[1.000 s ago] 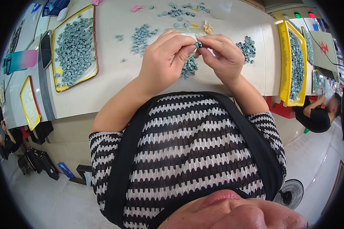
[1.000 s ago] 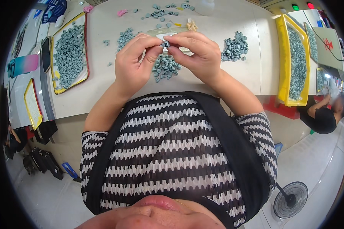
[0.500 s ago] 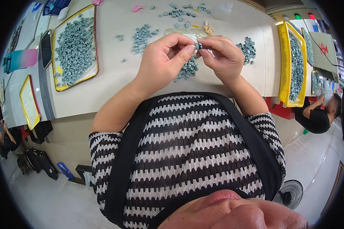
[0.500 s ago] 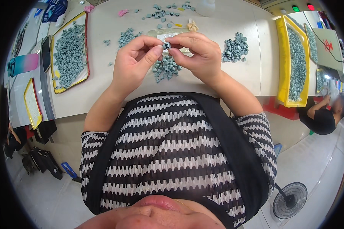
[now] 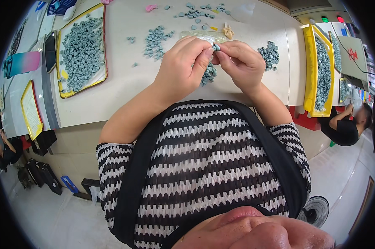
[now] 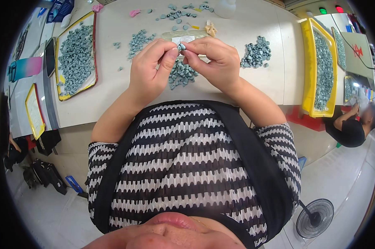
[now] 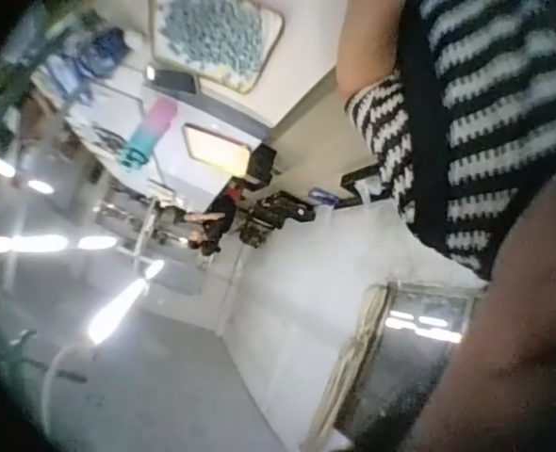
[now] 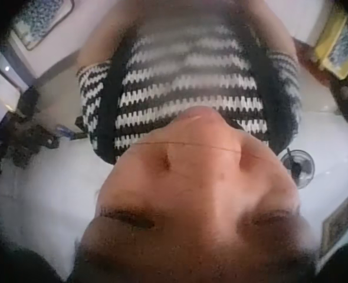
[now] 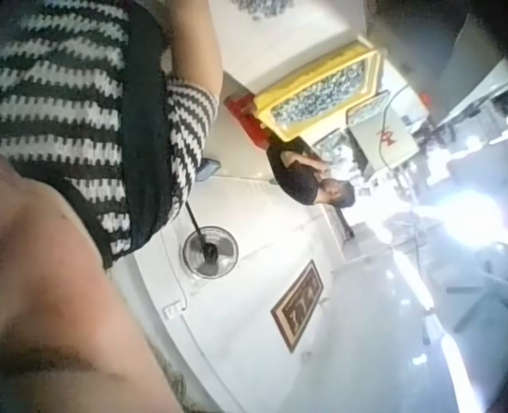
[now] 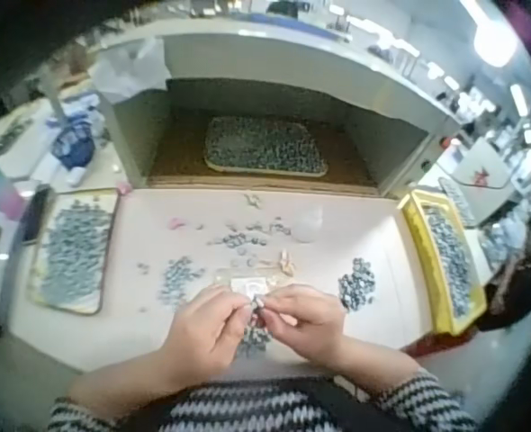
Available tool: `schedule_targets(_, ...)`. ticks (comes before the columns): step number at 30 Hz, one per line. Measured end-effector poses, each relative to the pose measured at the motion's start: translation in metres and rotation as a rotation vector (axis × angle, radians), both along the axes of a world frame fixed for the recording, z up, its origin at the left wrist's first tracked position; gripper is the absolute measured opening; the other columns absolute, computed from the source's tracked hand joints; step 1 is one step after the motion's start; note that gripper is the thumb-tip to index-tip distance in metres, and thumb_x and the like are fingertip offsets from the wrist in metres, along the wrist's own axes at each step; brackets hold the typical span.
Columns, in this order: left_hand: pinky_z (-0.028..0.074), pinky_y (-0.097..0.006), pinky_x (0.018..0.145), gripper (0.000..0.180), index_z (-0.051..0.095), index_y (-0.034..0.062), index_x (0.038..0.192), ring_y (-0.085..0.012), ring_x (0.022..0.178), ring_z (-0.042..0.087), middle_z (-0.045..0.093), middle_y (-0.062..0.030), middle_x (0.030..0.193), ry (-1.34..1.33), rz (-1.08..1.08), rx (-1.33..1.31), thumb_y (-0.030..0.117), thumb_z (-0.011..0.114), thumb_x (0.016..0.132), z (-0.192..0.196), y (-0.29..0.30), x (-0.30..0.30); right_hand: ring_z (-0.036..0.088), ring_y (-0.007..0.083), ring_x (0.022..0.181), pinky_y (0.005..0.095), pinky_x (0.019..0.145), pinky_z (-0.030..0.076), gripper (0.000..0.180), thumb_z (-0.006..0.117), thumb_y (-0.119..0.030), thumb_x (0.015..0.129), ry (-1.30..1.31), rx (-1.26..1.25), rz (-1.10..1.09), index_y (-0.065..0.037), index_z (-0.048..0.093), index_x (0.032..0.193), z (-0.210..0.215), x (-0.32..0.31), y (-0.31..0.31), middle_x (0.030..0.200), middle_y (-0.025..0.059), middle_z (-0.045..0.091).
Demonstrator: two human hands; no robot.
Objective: The person assembles small components by picking up individual green pieces and dark inserts from the table, fitting them together by hand, and placing the assembled pieces back onto the table surface.
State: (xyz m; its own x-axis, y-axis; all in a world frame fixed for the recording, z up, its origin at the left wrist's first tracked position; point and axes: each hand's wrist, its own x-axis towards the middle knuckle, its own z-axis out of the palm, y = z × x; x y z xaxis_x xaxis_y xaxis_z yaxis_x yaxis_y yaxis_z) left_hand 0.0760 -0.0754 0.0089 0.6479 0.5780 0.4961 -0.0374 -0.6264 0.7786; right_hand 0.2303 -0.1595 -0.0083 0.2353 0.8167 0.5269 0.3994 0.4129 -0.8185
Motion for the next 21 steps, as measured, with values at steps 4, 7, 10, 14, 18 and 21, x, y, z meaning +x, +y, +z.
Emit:
schedule_targets(4,0.048,-0.038,0.067,0.005,0.059,-0.0004,0.088,-0.0320,0.074,0.058,0.061,-0.0134,0.078,-0.017,0.006,0.026,0.005,0.058,0.087,-0.004,0.001,0.002,0.066,0.0141,0.067,0.0237,0.058,0.052,0.016,0.071,0.007,0.073,-0.150,0.025,-0.082,0.001,0.070,0.088,-0.002,0.001,0.000,0.081,0.0088,0.069)
schedule_targets(7,0.047,-0.038,0.066,0.005,0.059,-0.0003,0.089,-0.0323,0.073,0.057,0.061,-0.0138,0.079,-0.009,0.005,0.038,0.003,0.059,0.086,-0.004,0.002,0.002,0.065,0.0146,0.067,0.0244,0.057,0.051,0.016,0.072,0.007,0.070,-0.227,0.092,-0.112,0.000,0.070,0.084,-0.002,0.000,0.002,0.078,0.0085,0.068)
schedule_targets(10,0.047,-0.038,0.066,0.004,0.058,-0.0002,0.086,-0.0327,0.074,0.057,0.060,-0.0142,0.079,0.011,0.000,0.080,0.004,0.057,0.086,-0.002,0.007,0.002,0.065,0.0148,0.066,0.0246,0.059,0.051,0.017,0.071,0.006,0.072,-0.262,0.075,-0.094,0.001,0.071,0.088,0.000,0.002,0.005,0.078,0.0087,0.068)
schedule_targets(14,0.047,-0.041,0.064,0.009,0.056,-0.0012,0.082,-0.0351,0.071,0.058,0.061,-0.0166,0.078,0.240,-0.005,-0.006,0.007,0.055,0.086,0.013,0.015,-0.005,0.064,0.0135,0.066,0.0242,0.061,0.051,0.017,0.069,0.004,0.077,-0.159,-0.055,0.028,0.001,0.071,0.094,0.004,0.012,0.007,0.078,0.0081,0.068)
schedule_targets(18,0.047,-0.045,0.064,0.012,0.059,-0.0018,0.083,-0.0384,0.073,0.061,0.063,-0.0213,0.080,0.666,-0.065,-0.094,0.010,0.057,0.083,0.010,0.021,-0.019,0.064,0.0115,0.067,0.0240,0.063,0.051,0.017,0.063,0.000,0.085,-0.007,-0.096,0.023,0.000,0.071,0.100,0.005,0.026,0.006,0.081,0.0068,0.069)
schedule_targets(21,0.049,-0.040,0.066,0.015,0.060,0.0007,0.088,-0.0262,0.081,0.067,0.066,-0.0207,0.088,0.819,-0.129,0.013,0.015,0.058,0.087,-0.001,0.014,-0.021,0.064,0.0118,0.068,0.0237,0.064,0.051,0.017,0.062,-0.003,0.088,-0.036,-0.079,-0.059,-0.001,0.070,0.103,-0.006,0.045,0.003,0.082,0.0065,0.070)
